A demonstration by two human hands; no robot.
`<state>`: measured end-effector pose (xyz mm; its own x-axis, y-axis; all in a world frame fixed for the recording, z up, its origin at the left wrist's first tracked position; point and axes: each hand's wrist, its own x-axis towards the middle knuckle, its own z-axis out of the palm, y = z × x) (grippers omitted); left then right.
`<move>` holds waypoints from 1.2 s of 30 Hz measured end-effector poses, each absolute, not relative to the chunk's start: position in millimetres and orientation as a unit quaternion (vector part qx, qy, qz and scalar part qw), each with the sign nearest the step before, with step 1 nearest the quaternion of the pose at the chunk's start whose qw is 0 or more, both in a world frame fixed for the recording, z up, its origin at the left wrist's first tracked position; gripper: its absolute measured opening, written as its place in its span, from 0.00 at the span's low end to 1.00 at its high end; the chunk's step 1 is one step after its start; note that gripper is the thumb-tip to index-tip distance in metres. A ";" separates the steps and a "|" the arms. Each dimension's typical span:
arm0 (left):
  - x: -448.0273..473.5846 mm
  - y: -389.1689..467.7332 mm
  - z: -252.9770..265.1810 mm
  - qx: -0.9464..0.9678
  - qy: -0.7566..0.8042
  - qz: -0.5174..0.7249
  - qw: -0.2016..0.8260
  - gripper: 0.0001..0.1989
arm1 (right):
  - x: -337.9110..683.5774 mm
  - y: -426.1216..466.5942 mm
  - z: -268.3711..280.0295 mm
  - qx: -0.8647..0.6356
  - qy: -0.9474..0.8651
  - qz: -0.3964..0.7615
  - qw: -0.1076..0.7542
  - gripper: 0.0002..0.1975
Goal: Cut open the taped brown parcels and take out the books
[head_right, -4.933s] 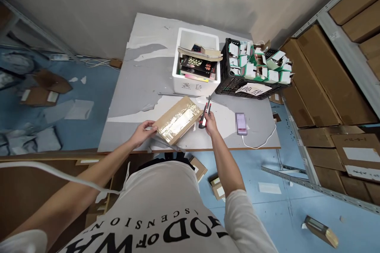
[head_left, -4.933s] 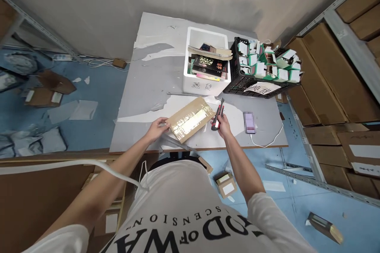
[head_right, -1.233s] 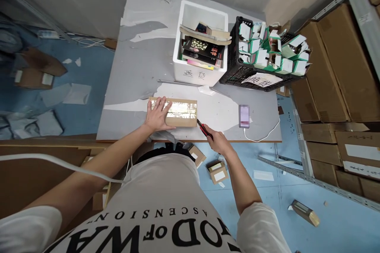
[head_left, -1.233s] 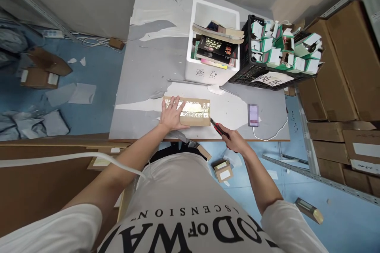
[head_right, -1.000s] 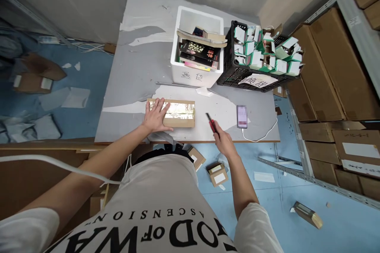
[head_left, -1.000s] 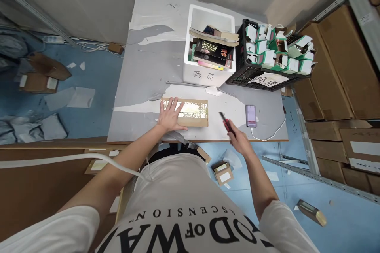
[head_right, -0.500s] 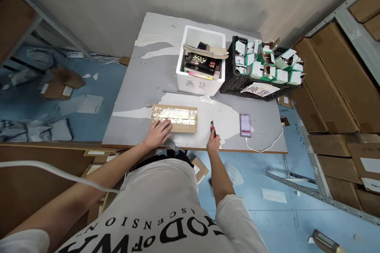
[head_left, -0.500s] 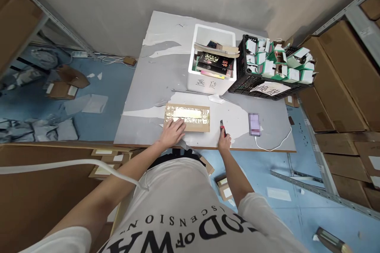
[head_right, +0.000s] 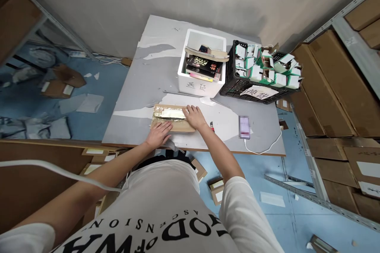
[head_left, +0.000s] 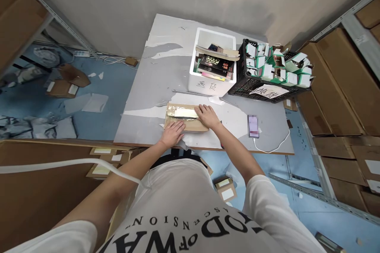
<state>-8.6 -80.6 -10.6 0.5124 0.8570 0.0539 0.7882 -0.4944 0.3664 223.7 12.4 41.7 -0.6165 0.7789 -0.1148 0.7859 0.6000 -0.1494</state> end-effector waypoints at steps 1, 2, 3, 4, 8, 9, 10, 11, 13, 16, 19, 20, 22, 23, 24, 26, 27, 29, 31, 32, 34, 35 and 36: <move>-8.6 -81.2 -11.4 0.858 0.479 0.116 0.146 0.24 | 221.1 18.1 45.7 0.432 0.897 -0.089 0.041 0.23; -8.6 -82.0 -12.1 0.860 0.476 0.117 0.141 0.24 | 220.5 24.3 49.8 0.435 0.894 -0.090 0.060 0.21; -8.6 -82.9 -12.7 0.863 0.472 0.117 0.136 0.24 | 221.3 31.6 54.3 0.445 0.887 -0.095 0.075 0.20; -8.6 -83.9 -13.2 0.865 0.470 0.116 0.130 0.24 | 223.0 40.2 59.1 0.459 0.878 -0.104 0.087 0.19; -8.7 -85.1 -13.0 0.869 0.469 0.112 0.109 0.24 | 225.0 79.9 72.2 0.525 0.837 -0.137 0.075 0.18; -8.8 -84.9 -12.5 0.870 0.468 0.109 0.107 0.24 | 222.8 87.2 71.3 0.546 0.823 -0.143 0.063 0.19; -8.7 -84.8 -11.9 0.871 0.467 0.107 0.106 0.24 | 219.8 92.1 68.4 0.572 0.805 -0.147 0.051 0.19; -8.5 -84.8 -11.0 0.872 0.466 0.104 0.106 0.24 | 216.1 94.3 63.9 0.599 0.786 -0.148 0.040 0.20; -8.0 -85.6 -8.5 0.871 0.468 0.100 0.110 0.25 | 208.8 90.3 52.5 0.649 0.747 -0.140 0.015 0.20; -10.1 -86.3 -0.8 0.871 0.465 0.093 0.125 0.26 | 203.8 68.1 40.1 0.661 0.744 -0.079 -0.055 0.21; -23.0 -79.9 11.1 0.868 0.466 0.101 0.139 0.32 | 208.3 33.6 39.8 0.516 0.851 -0.045 -0.086 0.23; -30.6 -75.2 15.1 0.864 0.473 0.104 0.140 0.37 | 210.7 21.0 41.5 0.452 0.887 -0.056 -0.071 0.22; -49.2 -62.4 20.6 0.853 0.492 0.101 0.144 0.50 | 214.2 -3.0 45.5 0.370 0.925 -0.086 -0.027 0.25; -59.2 -54.9 21.6 0.849 0.497 0.094 0.154 0.55 | 214.7 -13.4 47.4 0.365 0.926 -0.093 -0.008 0.29; -68.8 -47.2 21.3 0.850 0.492 0.085 0.170 0.58 | 214.2 -22.1 49.2 0.379 0.920 -0.095 0.006 0.34; -84.3 -33.1 17.3 0.859 0.460 0.075 0.213 0.58 | 210.9 -35.6 51.9 0.430 0.898 -0.089 0.020 0.36; -89.5 -27.4 14.1 0.861 0.446 0.079 0.231 0.56 | 208.7 -41.2 52.4 0.451 0.889 -0.082 0.024 0.32; -94.6 -19.7 7.5 0.856 0.441 0.103 0.250 0.53 | 205.1 -53.8 50.4 0.474 0.878 -0.060 0.031 0.19; -94.2 -16.0 2.4 0.842 0.458 0.123 0.255 0.51 | 204.1 -71.4 43.1 0.473 0.880 -0.037 0.035 0.12; -93.2 -15.1 1.0 0.839 0.463 0.128 0.255 0.49 | 205.0 -82.0 37.7 0.466 0.883 -0.031 0.030 0.13; -91.8 -14.3 1.3 0.846 0.453 0.123 0.254 0.45 | 208.9 -103.1 26.2 0.447 0.894 -0.038 0.006 0.12; -92.1 -14.2 3.3 0.854 0.442 0.114 0.250 0.43 | 211.7 -111.5 21.7 0.438 0.897 -0.050 -0.011 0.12; -93.0 -14.3 6.5 0.864 0.430 0.098 0.243 0.41 | 214.8 -117.2 19.2 0.433 0.898 -0.068 -0.027 0.13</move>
<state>-93.0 -14.3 6.5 0.6120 0.7899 -0.0403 0.6948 -0.5125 0.5046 214.8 -117.2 19.2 -0.6234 0.7819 -0.0097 0.7745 0.6157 -0.1449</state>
